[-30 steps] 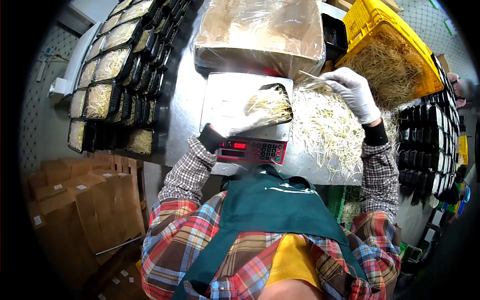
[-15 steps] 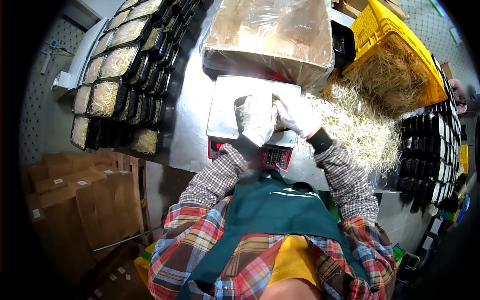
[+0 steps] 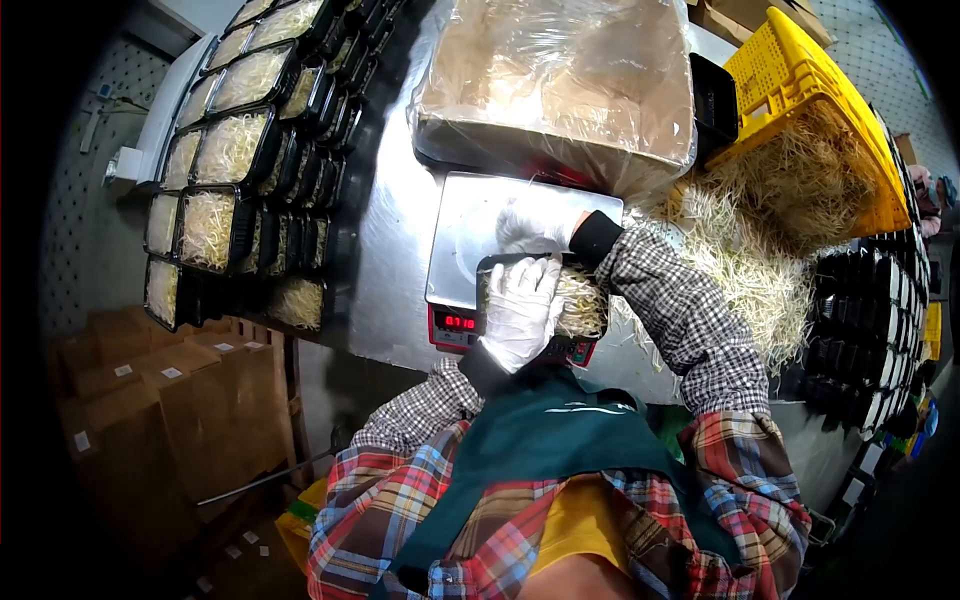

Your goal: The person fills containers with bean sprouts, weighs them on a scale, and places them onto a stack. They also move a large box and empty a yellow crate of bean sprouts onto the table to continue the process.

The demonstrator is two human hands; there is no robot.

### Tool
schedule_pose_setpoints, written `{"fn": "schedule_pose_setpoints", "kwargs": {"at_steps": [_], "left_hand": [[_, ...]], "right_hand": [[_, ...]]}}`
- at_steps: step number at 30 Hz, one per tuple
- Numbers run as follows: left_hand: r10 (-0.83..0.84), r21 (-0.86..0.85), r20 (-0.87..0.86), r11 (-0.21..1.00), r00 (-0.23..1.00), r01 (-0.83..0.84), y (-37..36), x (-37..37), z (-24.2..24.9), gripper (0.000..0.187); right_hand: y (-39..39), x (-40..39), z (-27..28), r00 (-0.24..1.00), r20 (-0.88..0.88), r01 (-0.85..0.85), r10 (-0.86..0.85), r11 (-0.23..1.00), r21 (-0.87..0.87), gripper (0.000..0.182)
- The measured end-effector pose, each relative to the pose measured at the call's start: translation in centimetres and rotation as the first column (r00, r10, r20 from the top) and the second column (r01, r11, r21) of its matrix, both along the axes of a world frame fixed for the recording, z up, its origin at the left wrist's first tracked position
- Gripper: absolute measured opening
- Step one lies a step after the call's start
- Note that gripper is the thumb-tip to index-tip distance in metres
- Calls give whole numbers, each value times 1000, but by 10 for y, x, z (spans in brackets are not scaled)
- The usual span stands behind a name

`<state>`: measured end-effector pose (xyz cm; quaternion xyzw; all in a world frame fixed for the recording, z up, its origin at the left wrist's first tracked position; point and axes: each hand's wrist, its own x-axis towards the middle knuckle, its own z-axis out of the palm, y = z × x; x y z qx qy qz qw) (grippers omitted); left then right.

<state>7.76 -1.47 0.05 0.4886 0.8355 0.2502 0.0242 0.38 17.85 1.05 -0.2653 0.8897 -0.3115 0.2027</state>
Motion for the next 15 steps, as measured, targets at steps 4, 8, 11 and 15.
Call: {"fn": "schedule_pose_setpoints", "kwargs": {"at_steps": [4, 8, 11, 15], "left_hand": [[36, -50, 58, 998, 998, -33, -1, -4, 7, 65], [55, -26, 23, 998, 998, -54, 7, -9, 5, 63], [49, -2, -4, 999, 999, -49, 25, -19, 9, 60], [9, 2, -16, 1000, 1000, -9, 39, -31, 15, 62]], "right_hand": [[58, 32, -38, 964, -255, 125, -72, 972, 200, 7], [179, 133, -22, 909, -158, 408, -385, 746, 527, 12], [191, 200, 12, 780, -221, 615, -586, 650, 447, 19], [107, 195, 34, 479, -53, 851, -876, 478, -219, 25]]}}
